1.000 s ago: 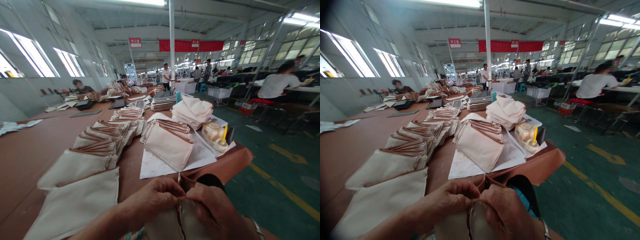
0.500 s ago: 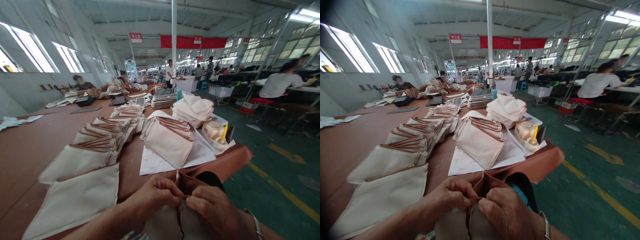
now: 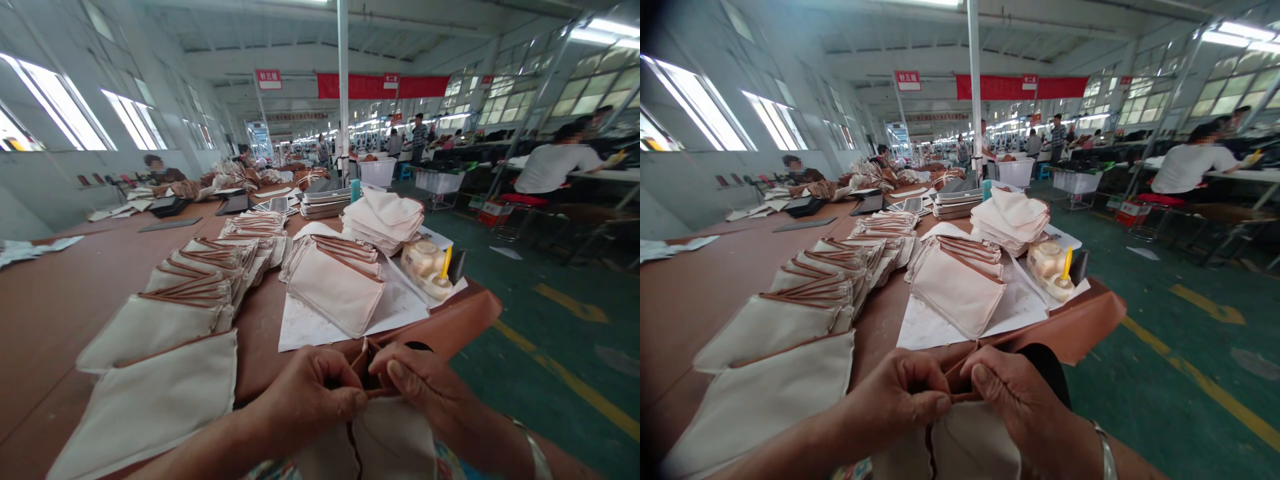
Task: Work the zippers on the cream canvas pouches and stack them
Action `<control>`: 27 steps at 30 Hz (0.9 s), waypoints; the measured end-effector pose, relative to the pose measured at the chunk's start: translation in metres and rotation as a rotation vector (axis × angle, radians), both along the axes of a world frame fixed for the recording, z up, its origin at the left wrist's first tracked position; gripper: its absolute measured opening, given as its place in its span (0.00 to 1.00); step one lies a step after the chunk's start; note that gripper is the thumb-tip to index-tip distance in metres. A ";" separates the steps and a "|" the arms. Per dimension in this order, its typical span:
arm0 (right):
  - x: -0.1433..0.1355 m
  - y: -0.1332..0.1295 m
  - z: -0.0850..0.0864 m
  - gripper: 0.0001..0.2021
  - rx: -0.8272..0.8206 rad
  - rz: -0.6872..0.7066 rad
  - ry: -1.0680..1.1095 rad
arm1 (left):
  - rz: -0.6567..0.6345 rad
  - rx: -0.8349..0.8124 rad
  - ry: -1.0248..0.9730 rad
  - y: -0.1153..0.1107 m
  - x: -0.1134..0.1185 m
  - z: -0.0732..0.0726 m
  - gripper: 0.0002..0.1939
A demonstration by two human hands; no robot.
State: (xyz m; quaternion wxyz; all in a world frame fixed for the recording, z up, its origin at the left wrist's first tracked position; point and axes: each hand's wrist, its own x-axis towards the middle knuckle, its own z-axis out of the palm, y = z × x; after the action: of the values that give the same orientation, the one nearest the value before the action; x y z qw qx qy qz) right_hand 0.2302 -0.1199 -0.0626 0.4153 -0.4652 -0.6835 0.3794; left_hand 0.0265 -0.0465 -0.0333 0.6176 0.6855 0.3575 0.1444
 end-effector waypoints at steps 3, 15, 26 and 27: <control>0.003 0.009 0.015 0.19 -0.043 0.152 -0.017 | 0.001 0.061 0.006 -0.002 0.000 0.002 0.10; 0.006 0.013 0.011 0.05 0.212 0.235 -0.056 | -0.012 0.167 -0.062 -0.006 0.006 0.004 0.05; 0.018 0.021 0.018 0.18 0.024 0.249 -0.099 | -0.152 0.015 0.001 0.010 -0.008 0.024 0.27; 0.020 0.020 0.018 0.17 0.018 0.240 -0.116 | -0.133 -0.006 0.014 0.013 -0.011 0.024 0.31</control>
State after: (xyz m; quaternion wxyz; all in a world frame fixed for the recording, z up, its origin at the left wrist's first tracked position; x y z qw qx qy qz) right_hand 0.2499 -0.0998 -0.0447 0.3308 -0.3974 -0.7606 0.3925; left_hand 0.0152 -0.0334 -0.0097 0.6253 0.7068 0.3161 0.0972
